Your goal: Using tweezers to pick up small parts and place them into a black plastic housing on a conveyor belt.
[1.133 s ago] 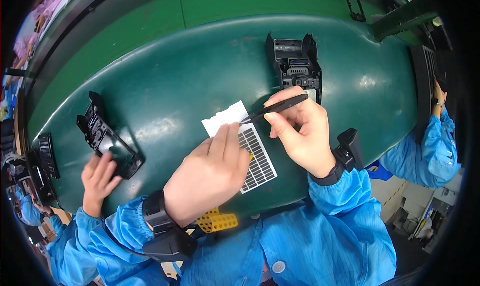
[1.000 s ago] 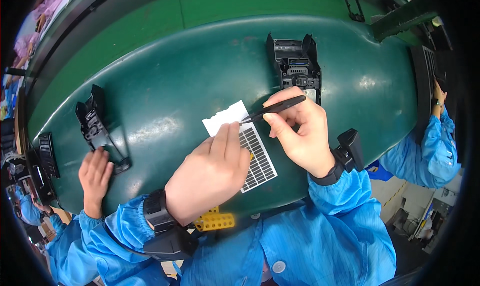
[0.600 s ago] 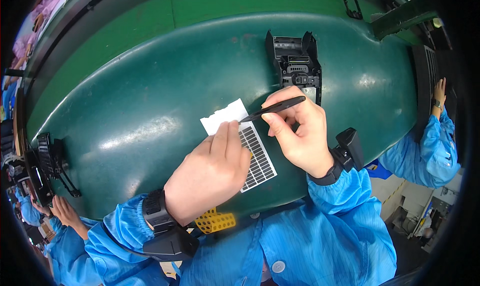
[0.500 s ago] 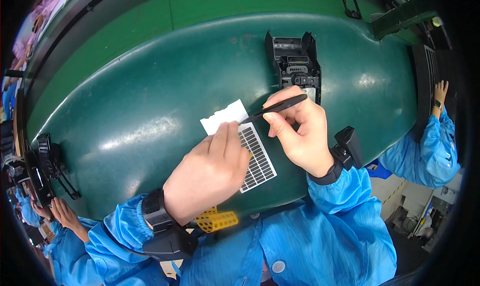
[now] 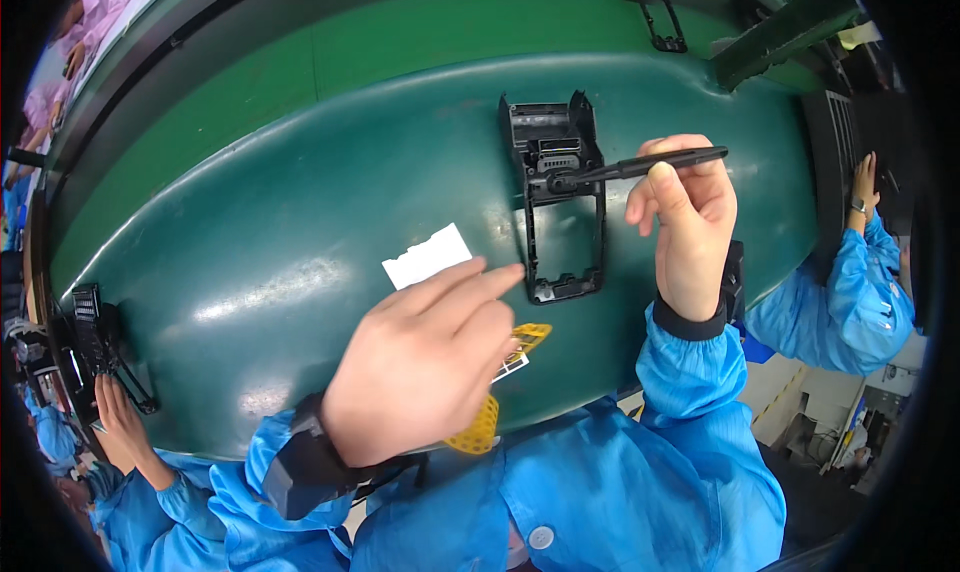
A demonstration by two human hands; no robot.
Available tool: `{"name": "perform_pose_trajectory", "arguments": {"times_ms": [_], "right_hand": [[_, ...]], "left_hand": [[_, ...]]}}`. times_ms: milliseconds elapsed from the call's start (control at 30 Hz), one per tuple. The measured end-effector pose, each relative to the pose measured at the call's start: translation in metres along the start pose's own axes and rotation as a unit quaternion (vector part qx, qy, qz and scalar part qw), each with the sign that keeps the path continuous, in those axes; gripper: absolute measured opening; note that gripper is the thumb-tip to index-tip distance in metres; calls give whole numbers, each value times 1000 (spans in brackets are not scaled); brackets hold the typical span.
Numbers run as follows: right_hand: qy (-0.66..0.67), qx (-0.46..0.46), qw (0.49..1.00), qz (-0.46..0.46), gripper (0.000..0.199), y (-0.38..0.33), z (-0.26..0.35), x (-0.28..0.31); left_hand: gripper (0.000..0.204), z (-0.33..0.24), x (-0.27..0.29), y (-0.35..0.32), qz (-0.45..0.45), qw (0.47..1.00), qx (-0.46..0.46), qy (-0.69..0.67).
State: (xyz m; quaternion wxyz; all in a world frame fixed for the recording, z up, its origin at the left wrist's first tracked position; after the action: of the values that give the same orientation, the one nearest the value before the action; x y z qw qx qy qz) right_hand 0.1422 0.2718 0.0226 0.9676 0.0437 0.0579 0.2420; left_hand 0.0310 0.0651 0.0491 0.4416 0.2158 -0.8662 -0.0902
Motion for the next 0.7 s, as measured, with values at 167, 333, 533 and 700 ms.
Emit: {"name": "perform_pose_trajectory", "arguments": {"times_ms": [167,333,533,700], "right_hand": [[5,-37,999,16,18,9,-21,-1],[13,-74,995,59,19,-7,-30,-11],[34,-58,997,49,20,-13,-30,-13],[33,-40,998,42,21,-14,-29,-13]], "left_hand": [[11,2,-36,19,-31,997,14,-66],[13,9,-39,8,-11,981,99,-166],[27,32,-41,-24,-87,881,253,-391],[32,34,-48,-26,-71,863,241,-437]]}}
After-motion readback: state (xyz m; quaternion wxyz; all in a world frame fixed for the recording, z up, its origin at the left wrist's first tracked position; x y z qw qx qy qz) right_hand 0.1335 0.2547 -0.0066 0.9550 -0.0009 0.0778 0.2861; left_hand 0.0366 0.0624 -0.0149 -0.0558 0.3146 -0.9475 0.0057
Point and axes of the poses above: each hand's wrist, its own y-axis towards the middle knuckle, its own x-axis out of the back of the hand, z = x × y, the point moved 3 cm from there along y, towards the middle knuckle, and after that the axes turned 13 degrees about -z, right-handed, at the moved point
